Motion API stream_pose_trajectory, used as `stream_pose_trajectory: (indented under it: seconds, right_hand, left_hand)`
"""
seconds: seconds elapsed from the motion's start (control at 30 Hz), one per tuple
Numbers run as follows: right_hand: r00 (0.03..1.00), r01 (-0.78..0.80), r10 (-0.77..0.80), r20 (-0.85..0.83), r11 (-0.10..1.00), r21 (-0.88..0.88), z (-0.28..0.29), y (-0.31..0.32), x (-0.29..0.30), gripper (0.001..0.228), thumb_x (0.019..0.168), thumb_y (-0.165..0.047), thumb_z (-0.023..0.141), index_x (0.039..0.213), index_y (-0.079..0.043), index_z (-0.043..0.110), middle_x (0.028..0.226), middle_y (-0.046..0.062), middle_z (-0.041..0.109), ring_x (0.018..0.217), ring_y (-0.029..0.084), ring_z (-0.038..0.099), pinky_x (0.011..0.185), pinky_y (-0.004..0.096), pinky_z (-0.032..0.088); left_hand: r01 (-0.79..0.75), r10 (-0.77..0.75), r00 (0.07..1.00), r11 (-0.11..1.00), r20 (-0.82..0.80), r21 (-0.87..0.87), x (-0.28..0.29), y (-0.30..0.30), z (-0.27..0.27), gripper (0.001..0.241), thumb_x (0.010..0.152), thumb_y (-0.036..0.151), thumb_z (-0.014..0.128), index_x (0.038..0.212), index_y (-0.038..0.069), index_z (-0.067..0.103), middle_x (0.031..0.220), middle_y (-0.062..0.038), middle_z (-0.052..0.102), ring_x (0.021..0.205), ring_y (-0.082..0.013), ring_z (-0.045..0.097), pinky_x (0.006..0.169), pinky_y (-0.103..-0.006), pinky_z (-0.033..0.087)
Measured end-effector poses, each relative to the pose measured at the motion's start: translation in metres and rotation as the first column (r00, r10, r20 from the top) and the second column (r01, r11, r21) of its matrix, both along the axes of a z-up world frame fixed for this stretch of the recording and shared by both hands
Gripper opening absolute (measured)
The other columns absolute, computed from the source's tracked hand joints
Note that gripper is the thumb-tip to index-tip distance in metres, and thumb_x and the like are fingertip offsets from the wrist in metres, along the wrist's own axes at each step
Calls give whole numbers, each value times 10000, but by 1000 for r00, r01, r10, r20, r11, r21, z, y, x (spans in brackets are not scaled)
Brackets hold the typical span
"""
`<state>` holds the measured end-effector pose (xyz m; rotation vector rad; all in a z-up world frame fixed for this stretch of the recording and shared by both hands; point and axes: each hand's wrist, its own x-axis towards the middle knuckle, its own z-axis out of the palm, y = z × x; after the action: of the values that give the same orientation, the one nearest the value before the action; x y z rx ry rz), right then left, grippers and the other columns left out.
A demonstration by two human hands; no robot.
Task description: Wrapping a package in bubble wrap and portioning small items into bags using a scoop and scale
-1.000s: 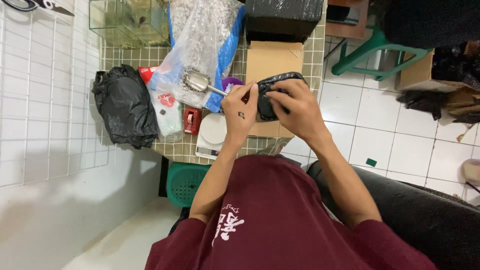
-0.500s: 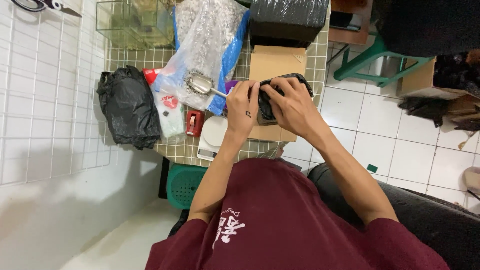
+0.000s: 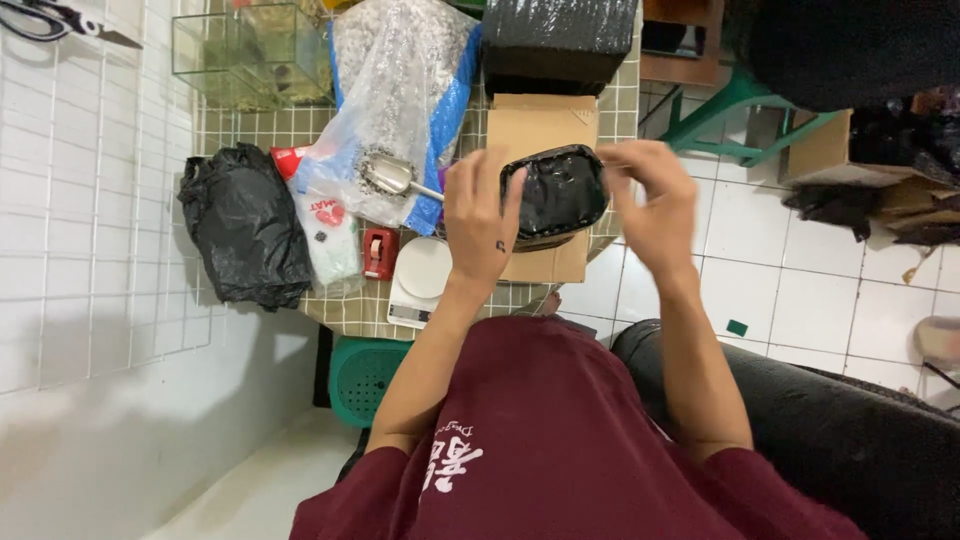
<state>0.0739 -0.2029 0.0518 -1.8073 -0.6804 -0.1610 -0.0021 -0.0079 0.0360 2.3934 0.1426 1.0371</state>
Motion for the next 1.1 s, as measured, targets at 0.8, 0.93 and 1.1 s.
stream_pose_trajectory:
  seconds: [0.8,0.93,1.1]
  right_hand:
    - [351,80,140,-926,981,179,-79,-34,34,237,942,-175,798,1065,12,719,903,117,731,790,216,766,738,395,643]
    - [405,91,54,-913,991,99,-31,-19,25,251,913,-117,809,1060,62,713,865,138,726,730,191,751,699,366,655]
    - [456,22,-3,-890,1000,8,-55,-27,43,203,879,-87,813,1016,44,740,823,150,717,719,195,746,728,362,657]
  left_hand:
    - [684,-634,730,674,-256,280,42,-2,-16,247,1000,208,590,1197,59,585,1213,-90,595,1186,-258,531,910,-316,470]
    - [671,-623,741,683,-249,288,44,-4,-17,244,980,223,610,1161,65,561,1144,-98,609,1177,-252,533,916,-315,465]
    - [691,-639,722,677,-265,252,46,-2,-21,268,953,214,619,1176,84,547,1181,-87,601,1173,-242,538,918,-322,473]
